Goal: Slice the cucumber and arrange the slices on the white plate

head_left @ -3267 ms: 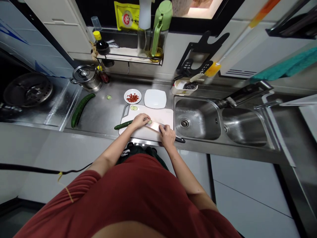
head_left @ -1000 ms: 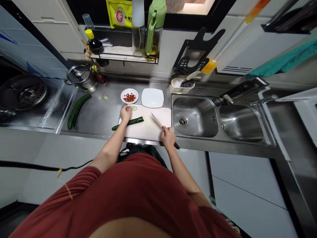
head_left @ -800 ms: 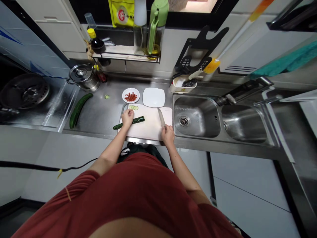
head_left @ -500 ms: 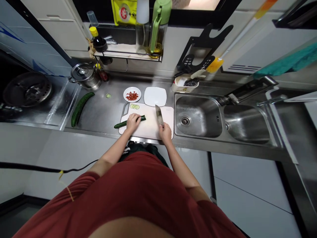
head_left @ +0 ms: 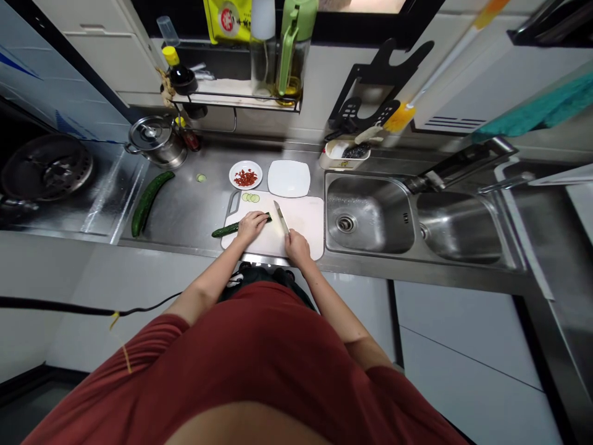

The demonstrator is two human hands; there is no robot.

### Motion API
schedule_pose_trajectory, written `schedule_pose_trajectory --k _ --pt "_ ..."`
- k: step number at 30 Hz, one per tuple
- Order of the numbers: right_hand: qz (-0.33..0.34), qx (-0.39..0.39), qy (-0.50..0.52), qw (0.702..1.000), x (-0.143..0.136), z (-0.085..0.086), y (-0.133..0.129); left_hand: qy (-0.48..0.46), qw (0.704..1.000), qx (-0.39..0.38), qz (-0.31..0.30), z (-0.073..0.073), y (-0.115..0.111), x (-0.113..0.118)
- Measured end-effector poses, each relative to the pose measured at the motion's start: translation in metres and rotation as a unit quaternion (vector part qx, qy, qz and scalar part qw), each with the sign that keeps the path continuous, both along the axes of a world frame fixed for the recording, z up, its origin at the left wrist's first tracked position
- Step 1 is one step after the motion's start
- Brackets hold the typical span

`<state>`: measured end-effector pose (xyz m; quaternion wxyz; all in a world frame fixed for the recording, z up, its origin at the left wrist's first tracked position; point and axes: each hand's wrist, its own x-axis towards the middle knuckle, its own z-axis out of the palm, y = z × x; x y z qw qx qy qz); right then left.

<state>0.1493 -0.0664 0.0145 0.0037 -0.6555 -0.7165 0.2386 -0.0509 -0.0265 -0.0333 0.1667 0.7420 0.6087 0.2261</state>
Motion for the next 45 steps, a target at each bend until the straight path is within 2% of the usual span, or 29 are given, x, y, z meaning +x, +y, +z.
schedule_pose_trajectory --k 7,18,29,45 --pt "0.023 -0.04 -0.011 0.999 -0.006 0.009 0.0 0.008 0.996 0.08 -0.026 -0.016 0.008 -0.007" --pt "0.049 -0.073 -0.036 0.995 -0.018 0.022 0.001 0.041 0.993 0.104 -0.041 -0.02 0.011 -0.011" --pt "0.074 -0.067 -0.091 0.991 -0.027 0.018 -0.006 0.048 0.995 0.082 -0.035 -0.023 0.007 -0.01" --pt "0.077 -0.061 -0.084 0.992 -0.037 0.01 -0.013 0.073 0.991 0.084 -0.079 -0.03 0.009 -0.012"
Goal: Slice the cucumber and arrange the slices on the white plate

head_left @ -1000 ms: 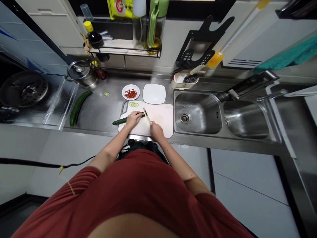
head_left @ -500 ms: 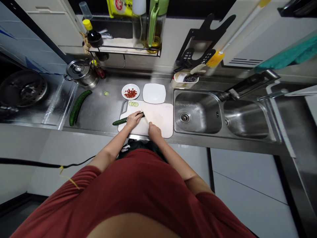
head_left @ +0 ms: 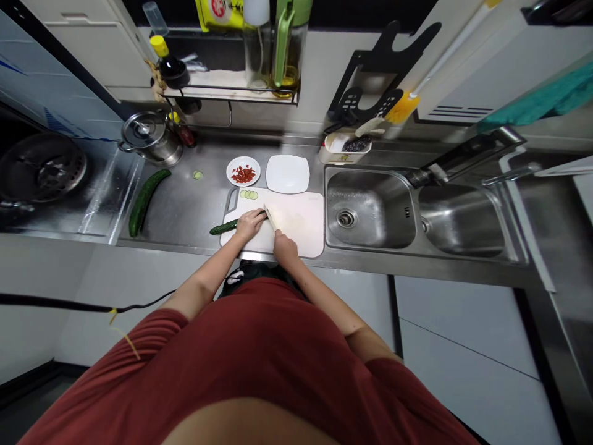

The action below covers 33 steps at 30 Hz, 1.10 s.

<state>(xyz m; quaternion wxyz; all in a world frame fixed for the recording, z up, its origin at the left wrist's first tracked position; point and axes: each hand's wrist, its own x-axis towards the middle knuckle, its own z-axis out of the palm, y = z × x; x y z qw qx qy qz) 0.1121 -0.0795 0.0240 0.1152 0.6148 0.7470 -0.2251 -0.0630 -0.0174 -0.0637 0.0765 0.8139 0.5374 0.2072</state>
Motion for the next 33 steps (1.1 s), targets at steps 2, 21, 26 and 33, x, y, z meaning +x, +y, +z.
schedule_pose_trajectory --k 2,21,26,33 --pt "-0.002 -0.001 0.0 1.0 -0.0009 0.0 0.0002 -0.001 1.0 -0.005 -0.003 0.0014 0.0002 -0.0002" --pt "-0.021 -0.03 0.02 0.999 -0.0041 0.001 -0.0027 -0.029 0.998 -0.03 -0.036 0.0072 0.0021 -0.005" --pt "-0.022 -0.025 0.027 0.999 -0.0047 -0.0006 -0.0023 -0.028 0.998 -0.034 -0.034 0.0075 0.0016 -0.0042" --pt "-0.022 -0.028 0.029 0.999 -0.0017 0.0016 0.0002 -0.027 0.998 -0.037 -0.034 0.0071 0.001 -0.0036"
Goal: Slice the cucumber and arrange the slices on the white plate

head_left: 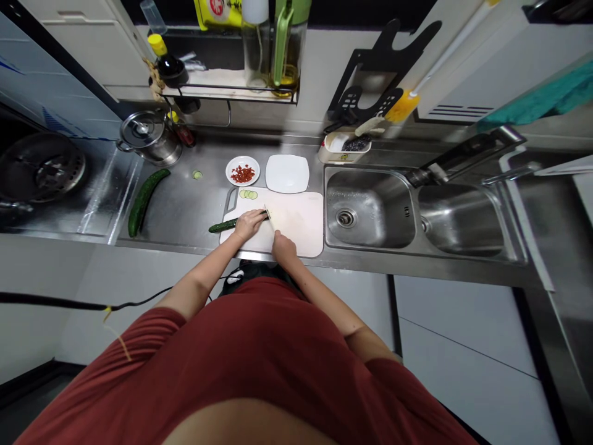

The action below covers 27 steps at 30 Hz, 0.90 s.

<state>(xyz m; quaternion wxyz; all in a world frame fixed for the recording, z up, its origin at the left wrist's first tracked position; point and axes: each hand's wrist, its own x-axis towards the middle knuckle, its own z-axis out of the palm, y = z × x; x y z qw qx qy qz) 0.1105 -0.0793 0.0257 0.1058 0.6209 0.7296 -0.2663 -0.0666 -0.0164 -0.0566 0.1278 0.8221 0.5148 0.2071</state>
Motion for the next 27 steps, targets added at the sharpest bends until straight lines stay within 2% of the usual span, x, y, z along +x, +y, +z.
schedule_pose_trajectory --k 17,27 --pt "-0.02 -0.012 0.014 1.0 -0.009 -0.001 0.021 -0.004 1.0 0.002 0.01 -0.002 -0.001 0.0" --pt "-0.016 -0.018 0.008 1.0 -0.002 -0.002 0.01 -0.001 1.0 0.005 0.018 0.0 -0.001 0.002"
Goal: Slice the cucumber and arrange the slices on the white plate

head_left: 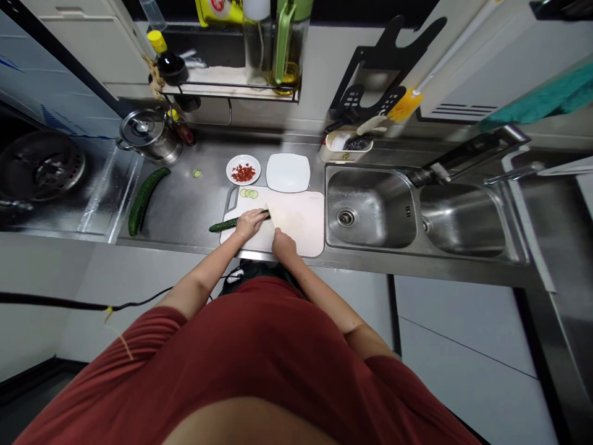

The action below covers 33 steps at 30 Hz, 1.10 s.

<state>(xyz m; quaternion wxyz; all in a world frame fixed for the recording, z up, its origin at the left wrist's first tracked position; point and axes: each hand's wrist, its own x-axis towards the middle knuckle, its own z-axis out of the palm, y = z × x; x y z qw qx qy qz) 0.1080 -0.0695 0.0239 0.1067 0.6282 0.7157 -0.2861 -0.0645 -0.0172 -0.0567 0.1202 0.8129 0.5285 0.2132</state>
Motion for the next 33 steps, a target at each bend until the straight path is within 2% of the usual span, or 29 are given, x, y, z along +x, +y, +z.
schedule_pose_trajectory --k 5,18,27,33 --pt "0.0 0.004 0.005 1.0 0.002 -0.003 -0.001 0.007 1.0 0.001 -0.005 0.0 0.001 -0.001" --pt "-0.002 0.014 0.01 1.0 -0.006 -0.005 0.018 -0.002 1.0 0.004 -0.01 0.0 0.002 -0.001" --pt "0.008 -0.001 -0.002 1.0 0.001 -0.007 0.005 -0.002 1.0 0.008 -0.008 -0.004 0.003 -0.002" --pt "0.01 0.005 -0.007 1.0 -0.001 -0.006 0.009 -0.002 1.0 0.002 -0.01 -0.005 0.003 -0.002"
